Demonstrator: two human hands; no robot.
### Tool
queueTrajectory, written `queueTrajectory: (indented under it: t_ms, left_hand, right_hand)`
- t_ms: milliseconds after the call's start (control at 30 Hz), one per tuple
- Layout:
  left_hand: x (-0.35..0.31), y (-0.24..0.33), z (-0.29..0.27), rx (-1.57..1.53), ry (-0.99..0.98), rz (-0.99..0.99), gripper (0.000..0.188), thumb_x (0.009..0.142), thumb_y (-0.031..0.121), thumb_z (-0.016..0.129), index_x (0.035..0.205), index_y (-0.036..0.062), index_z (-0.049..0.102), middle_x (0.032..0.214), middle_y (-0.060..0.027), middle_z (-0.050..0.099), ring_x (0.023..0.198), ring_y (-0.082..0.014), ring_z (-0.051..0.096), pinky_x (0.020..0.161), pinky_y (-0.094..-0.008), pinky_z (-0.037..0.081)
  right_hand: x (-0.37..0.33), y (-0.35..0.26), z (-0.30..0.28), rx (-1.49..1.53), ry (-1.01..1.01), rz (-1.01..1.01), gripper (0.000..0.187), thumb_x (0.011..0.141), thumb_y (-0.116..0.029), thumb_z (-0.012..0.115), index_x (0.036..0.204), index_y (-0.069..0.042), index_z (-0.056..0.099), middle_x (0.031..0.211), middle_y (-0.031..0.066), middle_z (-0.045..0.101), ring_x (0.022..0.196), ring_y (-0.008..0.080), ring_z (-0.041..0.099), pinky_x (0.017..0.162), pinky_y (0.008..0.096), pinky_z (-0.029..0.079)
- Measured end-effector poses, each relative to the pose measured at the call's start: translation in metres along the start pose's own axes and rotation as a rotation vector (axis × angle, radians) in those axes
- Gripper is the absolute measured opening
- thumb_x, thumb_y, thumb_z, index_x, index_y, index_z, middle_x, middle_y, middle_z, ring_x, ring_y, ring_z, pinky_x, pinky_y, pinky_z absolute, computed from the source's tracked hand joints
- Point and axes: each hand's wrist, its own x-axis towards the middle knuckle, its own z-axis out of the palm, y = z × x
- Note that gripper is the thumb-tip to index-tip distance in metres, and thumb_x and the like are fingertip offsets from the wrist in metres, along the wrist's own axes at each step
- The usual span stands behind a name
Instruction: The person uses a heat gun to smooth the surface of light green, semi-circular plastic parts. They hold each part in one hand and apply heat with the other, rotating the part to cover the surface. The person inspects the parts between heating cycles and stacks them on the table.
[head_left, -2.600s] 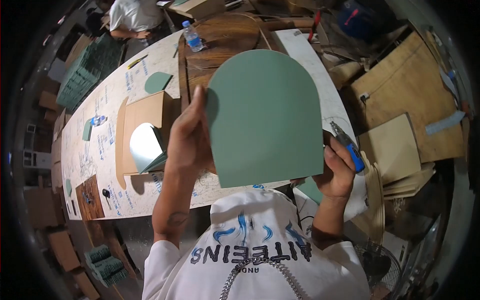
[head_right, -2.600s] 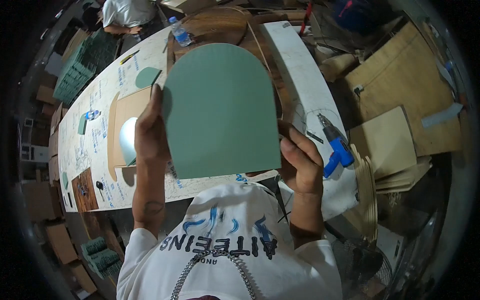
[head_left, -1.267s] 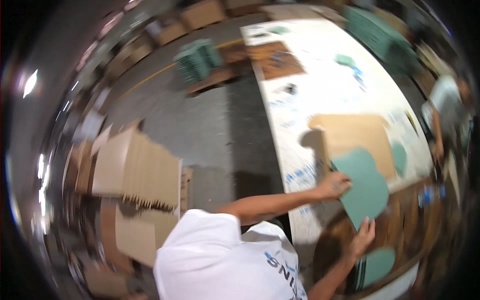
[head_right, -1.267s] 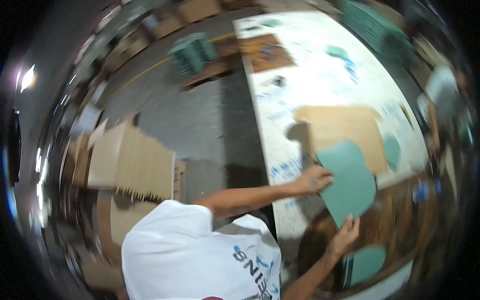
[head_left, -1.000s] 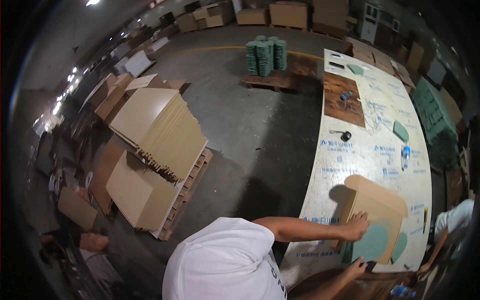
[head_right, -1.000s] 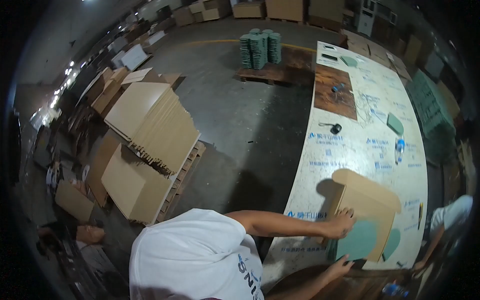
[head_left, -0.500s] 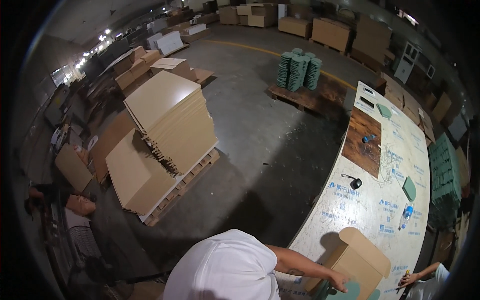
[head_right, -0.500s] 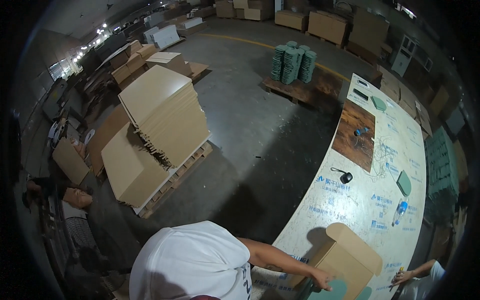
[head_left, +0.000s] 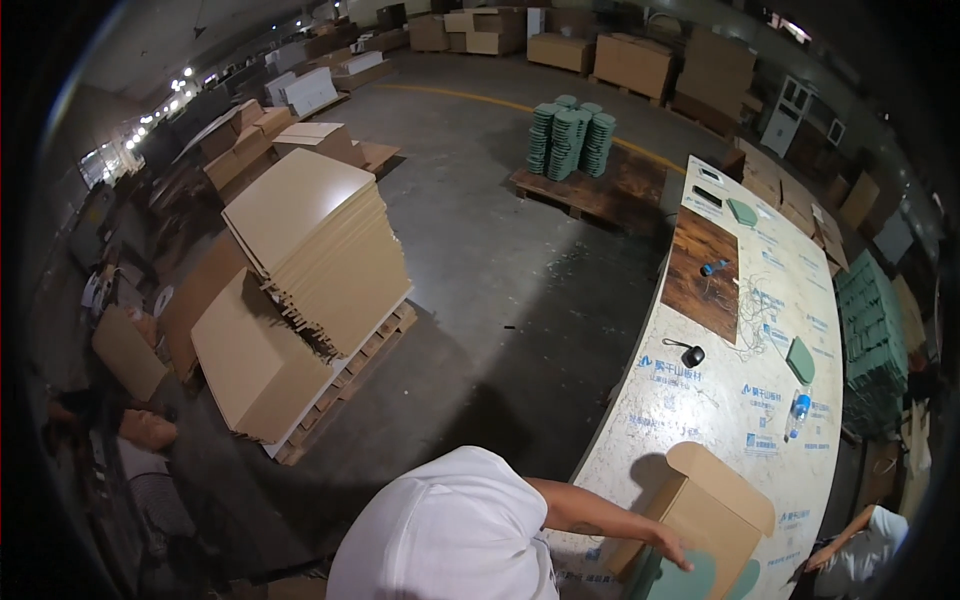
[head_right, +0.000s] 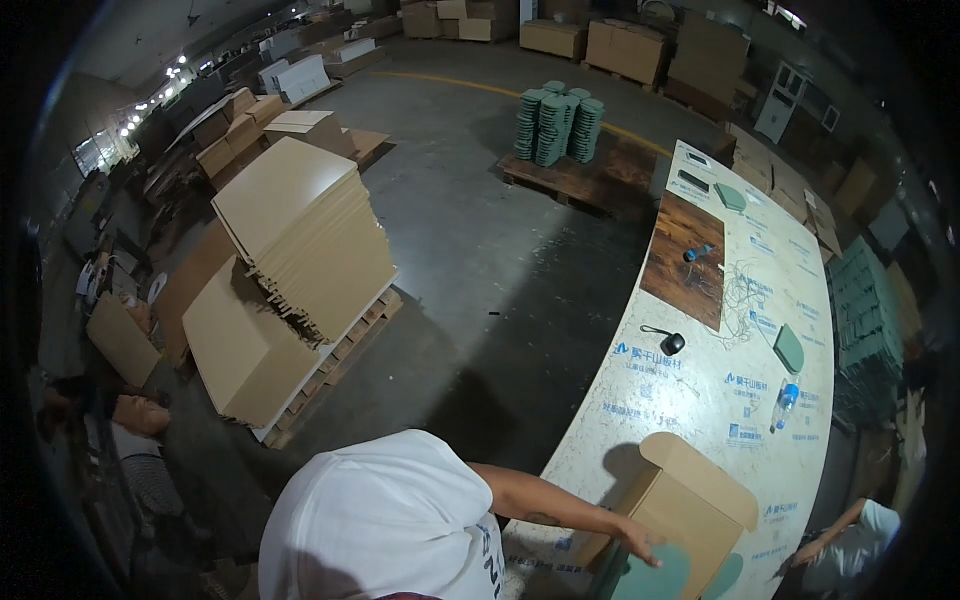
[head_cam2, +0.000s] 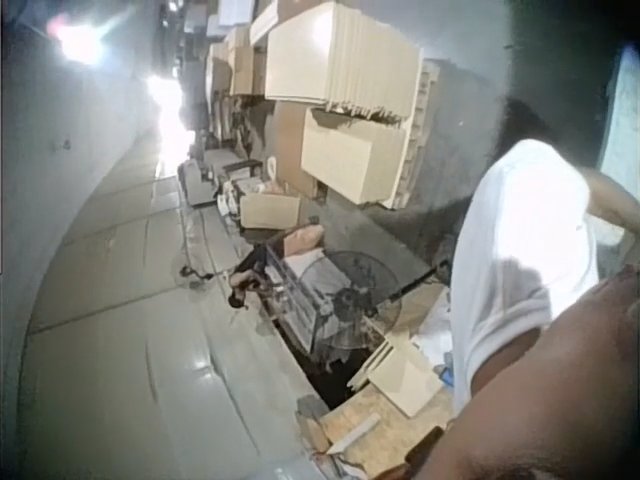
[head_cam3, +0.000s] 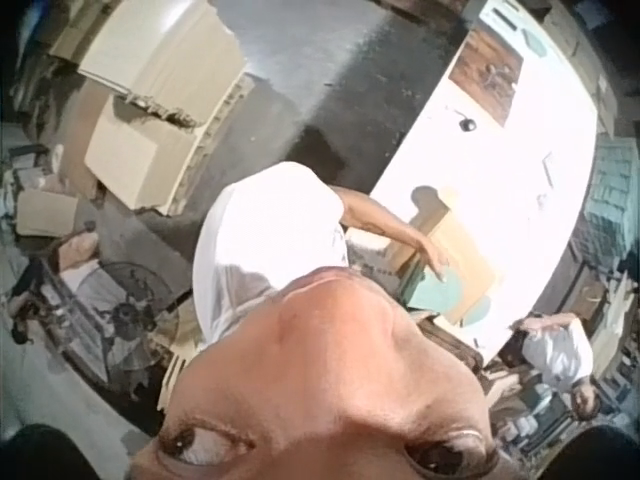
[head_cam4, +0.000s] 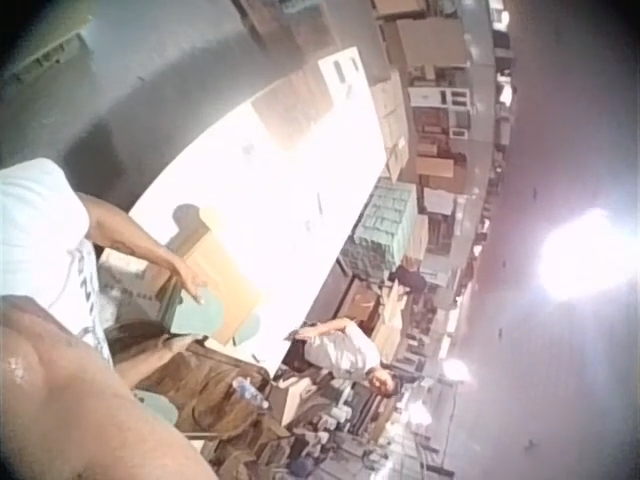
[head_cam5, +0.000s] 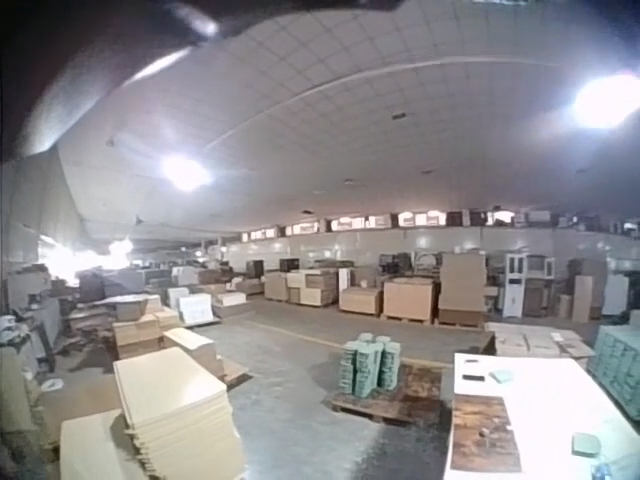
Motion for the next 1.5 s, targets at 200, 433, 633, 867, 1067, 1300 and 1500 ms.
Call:
queueTrajectory:
  t_ms: [200, 433, 633, 867, 1067, 1300, 1500]
  left_hand:
    - [-0.055, 0.002, -0.002, 0.087, 0.524, -0.214, 0.049, 0.082, 0.041, 0.058, 0.104, -0.0023, 0.056, 0.086, -0.0116, 0.061, 0.074, -0.0213, 0.058, 0.067, -0.0327, 0.047]
    - [-0.153, 0.007, 0.077, -0.167, 0.708, -0.216, 0.037, 0.090, 0.036, 0.052, 0.086, 0.0000, 0.056, 0.074, -0.0049, 0.055, 0.058, -0.0119, 0.050, 0.049, -0.0254, 0.042]
    - [-0.187, 0.013, 0.143, -0.218, 0.611, -0.297, 0.040, 0.093, 0.037, 0.049, 0.092, -0.0019, 0.056, 0.083, -0.0070, 0.058, 0.069, -0.0122, 0.056, 0.059, -0.0243, 0.048]
    - [-0.186, 0.029, 0.181, -0.103, 0.629, -0.087, 0.038, 0.090, 0.039, 0.050, 0.083, 0.0015, 0.055, 0.075, -0.0050, 0.056, 0.061, -0.0120, 0.054, 0.053, -0.0233, 0.045]
    - [-0.169, 0.015, 0.199, -0.159, 0.530, -0.075, 0.040, 0.089, 0.041, 0.051, 0.082, 0.0016, 0.056, 0.076, -0.0051, 0.058, 0.062, -0.0120, 0.056, 0.053, -0.0244, 0.046]
    - [-0.143, 0.021, 0.222, -0.168, 0.313, -0.097, 0.037, 0.088, 0.038, 0.054, 0.087, 0.0018, 0.060, 0.075, -0.0056, 0.061, 0.063, -0.0118, 0.059, 0.052, -0.0248, 0.047]
    - [-0.122, 0.020, 0.221, -0.260, 0.128, -0.347, 0.036, 0.090, 0.034, 0.055, 0.105, 0.0015, 0.060, 0.095, -0.0073, 0.063, 0.084, -0.0157, 0.062, 0.073, -0.0281, 0.050]
  right_hand:
    - [-0.029, 0.010, -0.038, 0.049, 0.001, -0.012, 0.053, 0.085, -0.025, 0.060, 0.126, 0.004, 0.045, 0.125, 0.0204, 0.049, 0.111, 0.0294, 0.048, 0.095, 0.0383, 0.040]
    - [-0.090, 0.018, -0.074, 0.127, -0.117, -0.054, 0.054, 0.085, -0.026, 0.060, 0.126, 0.005, 0.045, 0.125, 0.0209, 0.049, 0.112, 0.0304, 0.047, 0.095, 0.0392, 0.040]
    - [-0.132, 0.016, -0.097, 0.193, -0.215, -0.078, 0.055, 0.085, -0.028, 0.060, 0.127, 0.005, 0.045, 0.125, 0.0213, 0.048, 0.113, 0.0312, 0.046, 0.095, 0.0399, 0.040]
    - [-0.163, 0.018, -0.124, 0.231, -0.292, -0.083, 0.057, 0.084, -0.029, 0.061, 0.127, 0.005, 0.044, 0.125, 0.0218, 0.048, 0.114, 0.0322, 0.045, 0.095, 0.0408, 0.039]
    - [-0.190, 0.043, -0.171, 0.266, -0.279, 0.019, 0.058, 0.084, -0.030, 0.061, 0.127, 0.005, 0.044, 0.125, 0.0222, 0.048, 0.114, 0.0330, 0.045, 0.095, 0.0416, 0.039]
    - [-0.266, 0.146, -0.312, 0.420, 0.184, 0.387, 0.059, 0.083, -0.031, 0.061, 0.127, 0.006, 0.044, 0.125, 0.0227, 0.047, 0.115, 0.0340, 0.044, 0.095, 0.0425, 0.039]
    - [-0.282, 0.227, -0.352, 0.439, 0.835, 0.735, 0.046, 0.080, -0.018, 0.064, 0.123, -0.006, 0.051, 0.098, 0.0153, 0.062, 0.081, 0.0256, 0.059, 0.068, 0.0357, 0.048]
